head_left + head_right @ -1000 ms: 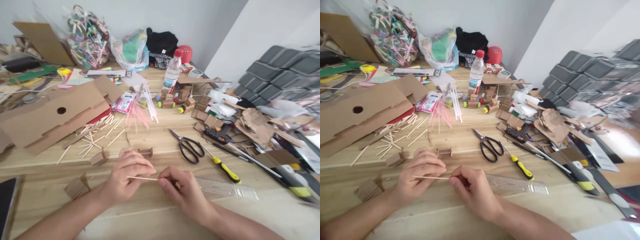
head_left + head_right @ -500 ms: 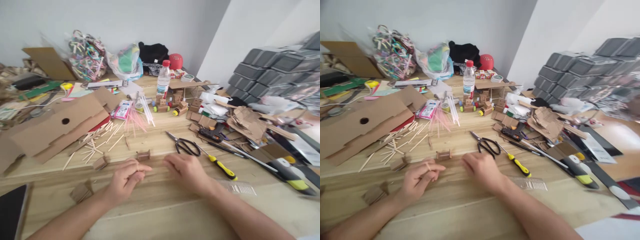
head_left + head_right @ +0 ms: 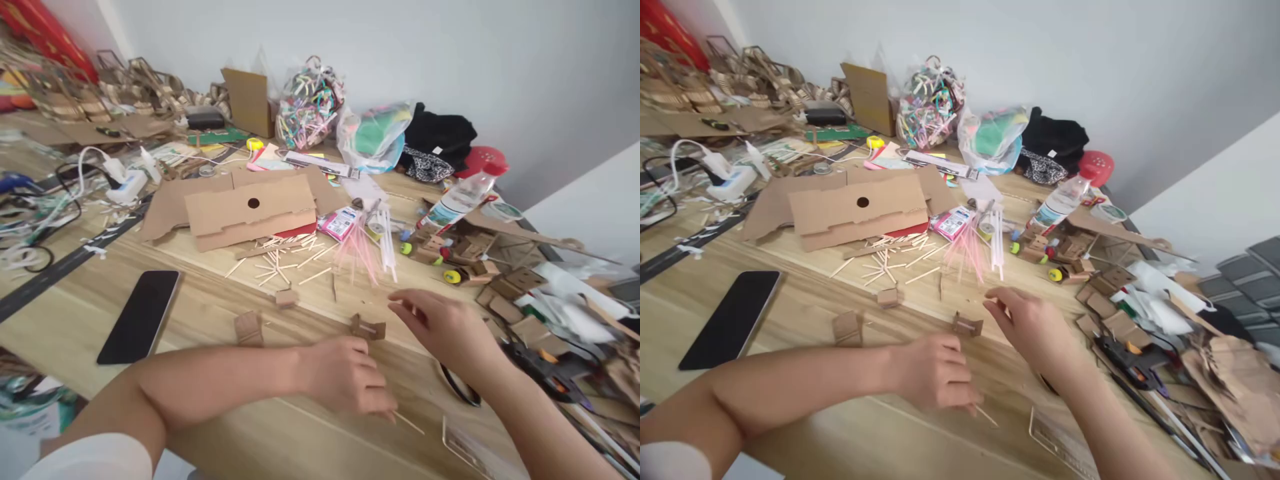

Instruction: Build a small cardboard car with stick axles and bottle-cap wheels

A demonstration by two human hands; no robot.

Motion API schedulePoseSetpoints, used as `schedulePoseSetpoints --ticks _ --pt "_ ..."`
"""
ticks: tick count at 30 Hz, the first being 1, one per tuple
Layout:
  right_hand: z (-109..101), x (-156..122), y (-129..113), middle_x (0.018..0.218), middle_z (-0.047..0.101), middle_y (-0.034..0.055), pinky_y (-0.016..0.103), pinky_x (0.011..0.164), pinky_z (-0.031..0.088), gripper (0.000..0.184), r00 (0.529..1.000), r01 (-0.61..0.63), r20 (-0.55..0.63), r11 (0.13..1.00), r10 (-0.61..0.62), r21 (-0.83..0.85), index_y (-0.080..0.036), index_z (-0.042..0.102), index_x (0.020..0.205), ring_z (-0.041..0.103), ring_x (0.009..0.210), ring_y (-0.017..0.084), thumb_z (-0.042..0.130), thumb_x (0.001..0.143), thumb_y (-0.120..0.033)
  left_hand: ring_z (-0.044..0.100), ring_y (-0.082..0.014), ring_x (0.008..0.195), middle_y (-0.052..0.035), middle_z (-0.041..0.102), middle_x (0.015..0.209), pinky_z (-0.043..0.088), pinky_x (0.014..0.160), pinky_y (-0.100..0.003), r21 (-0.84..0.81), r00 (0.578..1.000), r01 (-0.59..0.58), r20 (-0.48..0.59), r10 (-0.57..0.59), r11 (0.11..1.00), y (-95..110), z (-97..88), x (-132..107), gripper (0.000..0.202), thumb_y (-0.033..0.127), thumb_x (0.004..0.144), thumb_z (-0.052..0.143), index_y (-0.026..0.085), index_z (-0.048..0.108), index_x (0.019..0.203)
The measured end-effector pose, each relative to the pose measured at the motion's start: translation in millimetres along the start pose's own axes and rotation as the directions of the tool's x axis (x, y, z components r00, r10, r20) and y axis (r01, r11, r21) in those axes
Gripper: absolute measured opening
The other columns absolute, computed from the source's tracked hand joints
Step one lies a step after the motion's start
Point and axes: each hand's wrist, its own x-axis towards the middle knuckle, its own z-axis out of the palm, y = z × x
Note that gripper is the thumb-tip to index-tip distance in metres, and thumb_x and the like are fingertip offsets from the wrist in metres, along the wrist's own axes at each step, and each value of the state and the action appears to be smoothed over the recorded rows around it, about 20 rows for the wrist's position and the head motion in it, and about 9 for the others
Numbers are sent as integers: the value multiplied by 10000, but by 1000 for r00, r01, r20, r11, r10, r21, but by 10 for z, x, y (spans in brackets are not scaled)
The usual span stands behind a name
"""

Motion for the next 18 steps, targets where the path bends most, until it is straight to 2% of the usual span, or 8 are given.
schedulePoseSetpoints --ticks 1,2,5,8,10,13,15,18 --pt "-31 186 -90 813 783 63 283 604 519 260 992 14 127 997 -5 -73 -204 724 988 730 678 201 468 990 -253 522 -106 540 34 590 553 346 605 -278 6 1000 -14 15 14 1000 7 15 -3 344 327 1028 547 183 736 780" --pt "-48 373 -181 864 792 62 283 646 529 240 982 43 185 995 -26 -87 -210 728 1010 742 753 208 490 983 -223 514 -106 540 36 581 551 340 604 -279 9 999 -20 36 20 1000 12 29 -6 334 330 1020 562 191 731 768" --pt "0 866 -434 940 792 59 281 715 542 179 951 113 300 988 -75 -109 -223 739 998 745 882 215 566 963 -189 505 -108 548 39 570 547 337 607 -281 9 996 -19 92 18 1000 16 59 -13 291 320 997 600 206 723 758" --pt "147 1174 -615 1009 773 70 310 793 560 130 909 179 400 976 -115 -127 -211 732 1032 727 952 214 632 952 -187 508 -114 561 34 590 563 359 626 -288 -8 992 -26 121 27 1000 18 68 -9 291 326 998 595 211 722 763" --pt "245 1278 -687 1090 744 69 363 851 575 132 881 210 455 969 -130 -131 -194 710 1078 708 978 204 646 971 -237 511 -118 567 31 601 576 375 642 -295 -17 989 -37 145 39 999 26 61 3 316 349 999 592 207 713 743" --pt "331 1325 -724 1187 694 71 422 871 589 247 862 215 490 969 -129 -124 -185 669 1171 687 996 202 641 990 -351 508 -116 563 28 610 587 388 651 -298 -25 980 -47 191 51 999 30 24 32 338 343 1003 581 208 698 715" --pt "332 1301 -704 1193 685 71 422 865 589 274 879 189 461 977 -122 -103 -183 660 1184 683 992 202 644 987 -373 497 -113 557 24 611 586 389 647 -295 -28 977 -49 205 54 998 5 -28 57 358 322 1019 544 209 700 719" --pt "251 1188 -598 1007 734 81 360 791 557 150 934 98 348 994 -76 -45 -170 672 1036 700 888 204 569 1006 -275 486 -108 546 18 612 583 382 649 -289 15 983 -34 179 31 999 -108 -175 106 359 270 1031 503 204 722 754"
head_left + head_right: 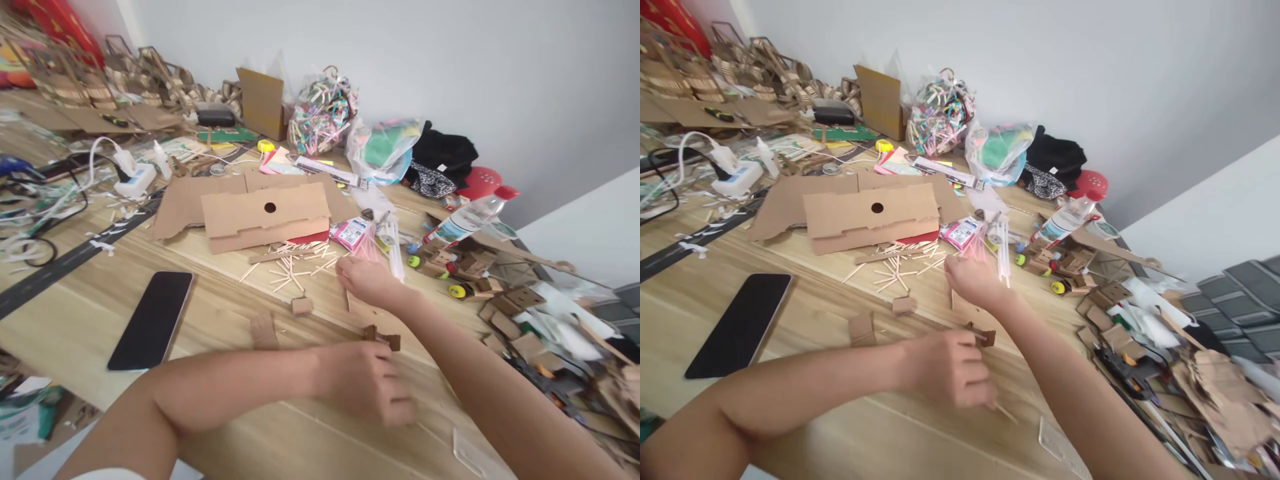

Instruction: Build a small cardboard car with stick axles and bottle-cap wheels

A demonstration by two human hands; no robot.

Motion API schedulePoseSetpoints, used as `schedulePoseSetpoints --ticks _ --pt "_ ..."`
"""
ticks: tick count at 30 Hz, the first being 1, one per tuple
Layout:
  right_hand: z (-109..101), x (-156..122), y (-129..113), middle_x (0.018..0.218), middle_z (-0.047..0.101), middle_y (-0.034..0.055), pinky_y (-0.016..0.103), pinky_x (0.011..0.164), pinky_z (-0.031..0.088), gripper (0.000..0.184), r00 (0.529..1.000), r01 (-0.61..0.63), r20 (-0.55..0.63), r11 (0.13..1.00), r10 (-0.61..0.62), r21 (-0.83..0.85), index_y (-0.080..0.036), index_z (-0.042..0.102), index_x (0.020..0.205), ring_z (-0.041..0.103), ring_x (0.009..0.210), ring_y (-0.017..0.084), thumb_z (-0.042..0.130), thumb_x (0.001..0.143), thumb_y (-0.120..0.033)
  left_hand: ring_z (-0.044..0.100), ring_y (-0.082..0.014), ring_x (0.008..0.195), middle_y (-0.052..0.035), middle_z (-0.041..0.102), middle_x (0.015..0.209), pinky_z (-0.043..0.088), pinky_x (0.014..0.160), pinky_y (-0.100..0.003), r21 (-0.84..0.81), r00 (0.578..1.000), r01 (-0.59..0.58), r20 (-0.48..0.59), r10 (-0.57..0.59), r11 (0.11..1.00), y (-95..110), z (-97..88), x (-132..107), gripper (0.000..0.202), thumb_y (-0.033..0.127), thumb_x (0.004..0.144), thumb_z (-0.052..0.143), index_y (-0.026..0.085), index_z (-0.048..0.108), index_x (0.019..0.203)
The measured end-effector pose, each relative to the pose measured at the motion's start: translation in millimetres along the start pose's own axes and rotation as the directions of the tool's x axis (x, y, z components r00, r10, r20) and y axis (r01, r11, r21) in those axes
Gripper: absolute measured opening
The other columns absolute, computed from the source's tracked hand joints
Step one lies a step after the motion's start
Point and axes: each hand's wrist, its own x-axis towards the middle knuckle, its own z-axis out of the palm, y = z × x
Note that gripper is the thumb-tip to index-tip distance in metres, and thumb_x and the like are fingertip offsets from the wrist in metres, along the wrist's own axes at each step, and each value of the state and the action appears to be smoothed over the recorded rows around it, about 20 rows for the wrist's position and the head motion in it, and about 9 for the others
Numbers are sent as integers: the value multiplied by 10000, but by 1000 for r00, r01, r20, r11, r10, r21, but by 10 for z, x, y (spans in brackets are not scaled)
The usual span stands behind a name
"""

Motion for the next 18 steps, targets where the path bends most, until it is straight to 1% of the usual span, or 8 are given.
schedulePoseSetpoints --ticks 3,5,8,10,12,14,16,18 --pt "-48 -260 178 813 750 74 303 674 483 135 985 -70 -148 986 93 154 -206 629 948 705 767 220 498 958 -174 554 -127 591 4 624 579 393 676 -290 114 989 143 -50 -138 983 -205 -241 -2 319 275 1030 504 195 755 850" --pt "-57 -482 309 784 760 50 294 650 463 130 958 -83 -242 954 156 288 -227 591 967 704 733 218 494 910 -160 640 -162 680 -25 696 666 421 714 -306 187 930 367 -56 -363 911 -358 -420 -27 238 215 990 543 194 759 893" --pt "8 -846 424 781 777 29 287 626 474 131 904 -57 -342 866 256 497 -246 536 999 700 673 199 493 883 -202 709 -233 780 -83 754 785 474 776 -358 297 654 728 -31 -756 618 -536 -620 -86 198 182 944 584 180 759 854" --pt "104 -1073 395 794 787 36 278 569 471 124 871 -20 -376 787 317 617 -246 510 1021 684 616 185 486 901 -269 723 -318 913 -188 766 968 500 805 -420 317 606 766 -63 -793 560 -581 -663 -106 197 156 918 588 114 757 1010" --pt "220 -1251 282 811 793 45 265 522 462 139 846 29 -394 707 359 706 -241 497 1039 670 582 171 471 927 -320 714 -333 1020 -189 754 1122 521 875 -448 164 581 810 -97 -808 563 -550 -635 -84 276 206 925 581 142 735 1144" --pt "329 -1363 122 806 792 32 253 536 480 117 834 84 -406 641 374 763 -243 498 1032 678 592 157 479 935 -305 722 -287 1011 -134 773 1113 543 889 -407 -137 622 772 -40 -782 621 -449 -576 -19 294 272 965 502 191 758 1085" --pt "414 -1416 -33 812 790 18 247 602 524 86 831 134 -413 585 373 800 -248 490 1015 725 677 156 514 938 -278 727 -258 944 -92 794 983 563 847 -364 -399 618 723 8 -786 564 -304 -527 69 358 373 980 457 211 774 954" --pt "473 -1440 -153 863 793 19 244 644 544 94 830 169 -417 547 369 820 -252 470 992 748 735 154 548 941 -247 714 -244 824 -75 785 849 572 767 -339 -578 567 692 68 -821 431 -152 -504 150 425 506 955 487 206 770 854"
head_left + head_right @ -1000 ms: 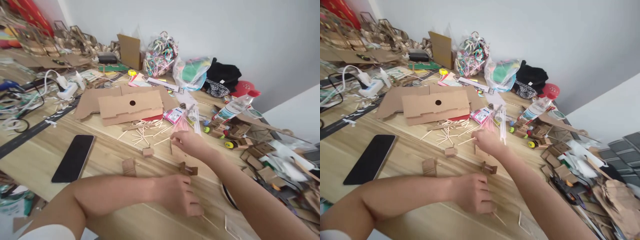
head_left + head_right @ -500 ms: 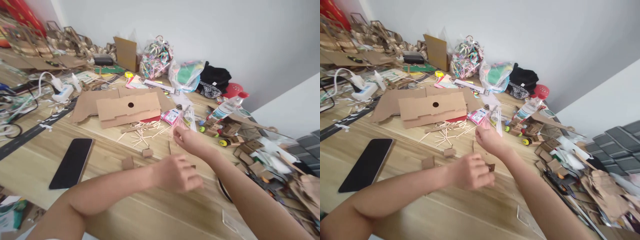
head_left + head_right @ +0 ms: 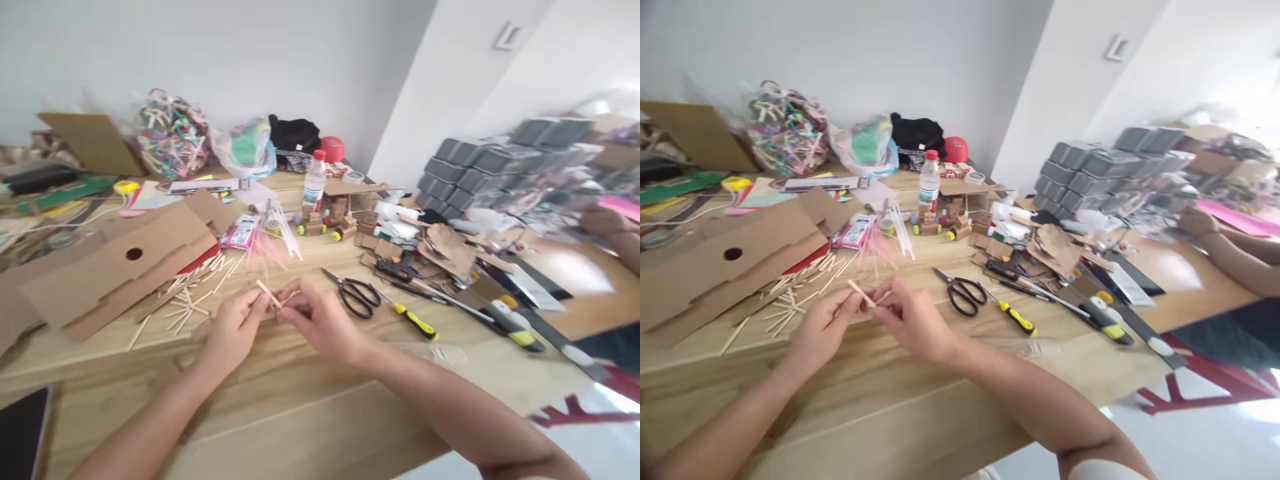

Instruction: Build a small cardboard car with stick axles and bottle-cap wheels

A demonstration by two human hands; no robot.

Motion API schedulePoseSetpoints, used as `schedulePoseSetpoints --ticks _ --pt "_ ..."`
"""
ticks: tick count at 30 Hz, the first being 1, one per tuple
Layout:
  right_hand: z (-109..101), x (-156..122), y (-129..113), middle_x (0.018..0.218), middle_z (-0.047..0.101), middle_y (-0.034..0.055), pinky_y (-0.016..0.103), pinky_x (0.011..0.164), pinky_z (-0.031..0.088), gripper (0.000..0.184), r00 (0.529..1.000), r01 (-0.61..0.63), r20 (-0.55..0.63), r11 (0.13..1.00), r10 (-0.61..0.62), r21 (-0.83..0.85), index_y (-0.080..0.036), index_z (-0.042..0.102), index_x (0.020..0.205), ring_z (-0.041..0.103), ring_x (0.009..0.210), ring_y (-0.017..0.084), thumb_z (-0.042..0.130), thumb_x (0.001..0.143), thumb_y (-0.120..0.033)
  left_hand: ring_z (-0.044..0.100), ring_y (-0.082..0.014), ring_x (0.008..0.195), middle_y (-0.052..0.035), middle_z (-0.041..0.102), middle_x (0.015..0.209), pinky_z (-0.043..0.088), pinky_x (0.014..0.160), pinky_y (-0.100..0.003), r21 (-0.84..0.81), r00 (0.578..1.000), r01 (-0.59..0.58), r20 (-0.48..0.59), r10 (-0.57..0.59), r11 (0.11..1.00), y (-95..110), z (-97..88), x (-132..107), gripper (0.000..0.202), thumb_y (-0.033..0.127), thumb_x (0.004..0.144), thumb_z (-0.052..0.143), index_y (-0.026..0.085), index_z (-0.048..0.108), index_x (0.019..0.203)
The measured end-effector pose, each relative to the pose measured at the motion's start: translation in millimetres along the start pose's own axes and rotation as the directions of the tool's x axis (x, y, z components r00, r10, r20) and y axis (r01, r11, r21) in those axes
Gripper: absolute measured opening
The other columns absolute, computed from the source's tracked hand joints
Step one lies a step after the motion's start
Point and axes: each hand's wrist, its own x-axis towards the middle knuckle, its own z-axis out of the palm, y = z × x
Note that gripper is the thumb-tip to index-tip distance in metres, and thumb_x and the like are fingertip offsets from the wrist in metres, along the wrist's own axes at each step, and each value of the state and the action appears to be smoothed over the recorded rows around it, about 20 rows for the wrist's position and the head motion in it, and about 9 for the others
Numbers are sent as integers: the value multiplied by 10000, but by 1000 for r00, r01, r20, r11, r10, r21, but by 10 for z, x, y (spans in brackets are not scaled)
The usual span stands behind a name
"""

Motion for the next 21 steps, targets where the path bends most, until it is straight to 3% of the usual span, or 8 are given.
schedulePoseSetpoints --ticks 5,9,12,14,18,21 --pt "70 -139 -36 819 772 -17 207 608 504 166 999 -20 33 999 21 -43 -245 467 978 718 681 127 616 942 -183 666 -227 715 -62 736 731 552 677 -323 -373 966 218 -51 -255 902 130 150 -129 481 674 734 757 195 724 697" --pt "-118 -203 -61 720 738 -45 204 597 434 179 991 -38 113 967 68 -251 -234 609 872 681 643 127 766 829 -159 613 -181 632 1 645 603 534 634 -308 -570 909 193 -202 -364 798 112 174 -98 524 686 572 865 203 669 625" --pt "-467 -229 -9 770 761 4 234 648 423 61 983 -142 38 882 177 -449 -237 686 875 699 722 156 675 909 -188 540 -138 567 41 573 532 491 571 -269 -632 870 171 -263 -416 756 119 161 -54 492 605 523 920 201 683 673" --pt "-786 -254 90 808 770 35 257 658 422 94 962 -257 -75 785 262 -563 -240 711 894 701 751 184 629 939 -223 492 -121 538 54 535 502 449 539 -250 -640 853 213 -247 -460 738 137 166 -48 508 584 498 933 194 715 740" --pt "-1419 -362 364 836 772 72 287 590 399 170 877 -473 -313 549 364 -689 -247 725 959 692 751 240 558 932 -225 458 -121 514 58 511 488 400 526 -257 -632 840 348 -116 -529 692 151 238 -105 578 611 495 923 176 735 827" --pt "-1665 -484 494 800 757 92 306 564 397 191 845 -523 -374 444 382 -728 -229 722 948 682 731 269 533 919 -227 474 -133 521 40 534 498 414 567 -278 -574 864 412 0 -504 707 101 313 -191 565 665 581 868 171 731 818"
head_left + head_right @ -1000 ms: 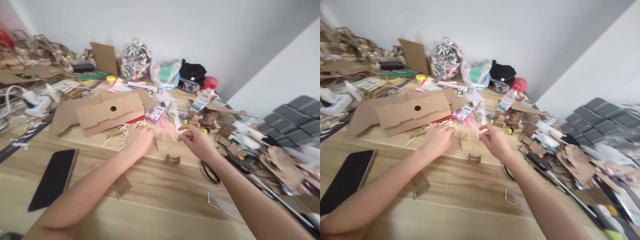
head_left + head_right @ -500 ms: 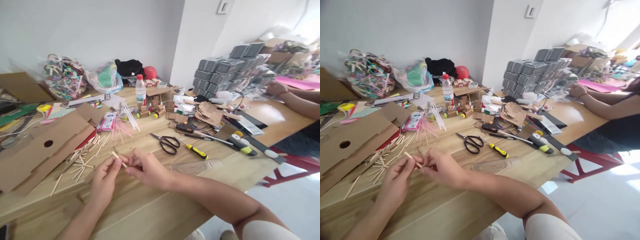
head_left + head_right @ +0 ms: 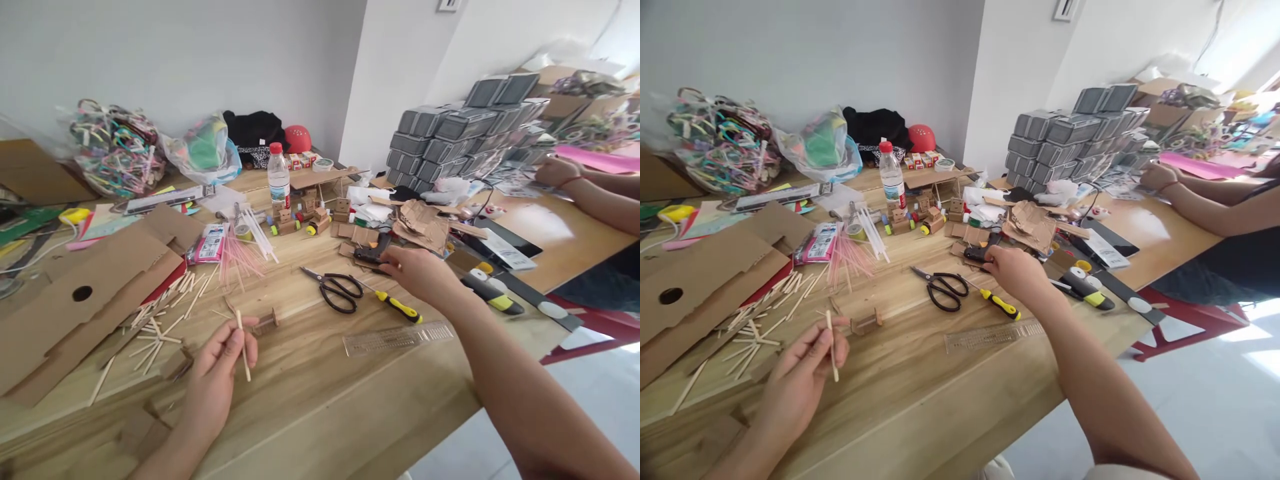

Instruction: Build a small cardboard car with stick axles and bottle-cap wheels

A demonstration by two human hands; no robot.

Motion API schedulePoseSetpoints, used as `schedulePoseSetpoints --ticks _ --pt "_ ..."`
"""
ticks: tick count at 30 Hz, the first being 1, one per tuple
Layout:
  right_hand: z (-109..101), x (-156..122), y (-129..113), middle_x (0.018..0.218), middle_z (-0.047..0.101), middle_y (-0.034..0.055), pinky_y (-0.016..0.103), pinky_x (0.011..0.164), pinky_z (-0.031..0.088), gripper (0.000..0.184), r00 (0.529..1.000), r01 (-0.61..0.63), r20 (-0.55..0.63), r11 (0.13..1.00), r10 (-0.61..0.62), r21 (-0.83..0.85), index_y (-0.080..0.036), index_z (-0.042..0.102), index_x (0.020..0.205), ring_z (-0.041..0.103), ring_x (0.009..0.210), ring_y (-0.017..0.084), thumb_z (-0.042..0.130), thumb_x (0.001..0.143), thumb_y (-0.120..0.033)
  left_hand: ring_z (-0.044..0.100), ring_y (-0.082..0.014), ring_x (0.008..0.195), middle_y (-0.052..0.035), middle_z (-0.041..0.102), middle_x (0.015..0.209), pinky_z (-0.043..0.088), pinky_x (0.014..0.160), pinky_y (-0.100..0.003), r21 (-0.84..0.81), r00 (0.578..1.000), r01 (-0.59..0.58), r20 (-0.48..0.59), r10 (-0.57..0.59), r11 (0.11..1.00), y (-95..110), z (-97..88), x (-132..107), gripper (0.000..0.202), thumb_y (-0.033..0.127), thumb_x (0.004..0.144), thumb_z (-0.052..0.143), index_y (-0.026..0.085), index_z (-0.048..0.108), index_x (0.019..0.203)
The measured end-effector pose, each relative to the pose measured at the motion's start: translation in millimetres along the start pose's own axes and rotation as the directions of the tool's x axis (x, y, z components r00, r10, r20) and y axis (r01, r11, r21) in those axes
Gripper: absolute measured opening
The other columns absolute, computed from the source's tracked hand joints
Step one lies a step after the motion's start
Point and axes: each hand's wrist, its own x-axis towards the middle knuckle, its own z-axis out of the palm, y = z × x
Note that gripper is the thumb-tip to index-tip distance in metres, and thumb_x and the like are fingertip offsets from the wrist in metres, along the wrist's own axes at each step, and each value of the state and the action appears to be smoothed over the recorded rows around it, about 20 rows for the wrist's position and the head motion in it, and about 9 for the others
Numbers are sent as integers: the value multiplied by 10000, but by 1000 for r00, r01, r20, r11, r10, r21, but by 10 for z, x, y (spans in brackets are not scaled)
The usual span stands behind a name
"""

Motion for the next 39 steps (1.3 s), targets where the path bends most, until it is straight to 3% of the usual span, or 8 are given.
schedulePoseSetpoints --ticks 3,6,11,16,22,29,33,39 --pt "48 -95 27 737 738 46 290 574 428 179 996 74 42 997 -73 -19 -247 714 919 675 683 231 537 916 -225 500 -145 545 22 571 532 470 649 -311 74 992 -15 122 6 997 -125 -24 -33 527 680 704 787 176 741 851" --pt "163 -217 -140 780 747 30 275 619 481 172 976 195 94 981 -194 4 -247 712 951 690 704 206 544 926 -216 531 -158 571 5 606 579 497 672 -323 110 982 -23 188 2 994 -205 -57 -42 501 665 793 720 183 751 922" --pt "401 -290 -485 1145 732 154 376 910 520 266 950 305 74 952 -303 -19 -179 675 1160 671 1089 281 549 929 -139 529 -161 556 8 608 575 489 639 -313 124 982 -30 190 6 992 -233 -74 -28 488 641 809 711 186 746 982" --pt "506 -366 -692 1108 738 134 333 918 501 293 919 380 136 924 -371 -47 -183 689 1118 681 1061 252 546 901 -49 549 -165 581 3 618 597 498 654 -309 140 974 -63 224 31 988 -236 -90 -20 452 621 848 684 193 743 979" --pt "460 -403 -641 1008 740 103 296 831 485 251 941 325 133 941 -311 -93 -206 662 1104 696 974 234 525 927 -92 548 -164 579 0 617 596 512 646 -306 153 969 -79 246 40 985 -224 -94 -36 452 622 843 687 191 749 965" --pt "454 -446 -405 1015 715 162 351 773 485 269 972 228 -37 967 -234 -117 -180 643 1056 686 964 304 449 925 -46 540 -168 556 1 607 566 515 619 -315 135 976 -99 205 70 986 -145 -69 -39 445 613 800 724 187 755 927" --pt "547 -752 -498 890 713 96 311 732 481 203 918 393 -45 918 -395 -54 -202 643 945 670 829 228 463 962 -109 535 -167 556 4 599 564 510 620 -314 115 981 -97 181 75 989 -138 -98 -25 455 618 792 734 184 754 927" --pt "818 -1392 -844 724 656 -10 257 633 425 204 781 624 -44 776 -623 93 -231 570 775 565 652 142 555 959 -145 522 -148 563 14 592 561 464 569 -271 82 989 -133 73 127 988 -13 -195 -16 441 578 683 848 189 764 873"
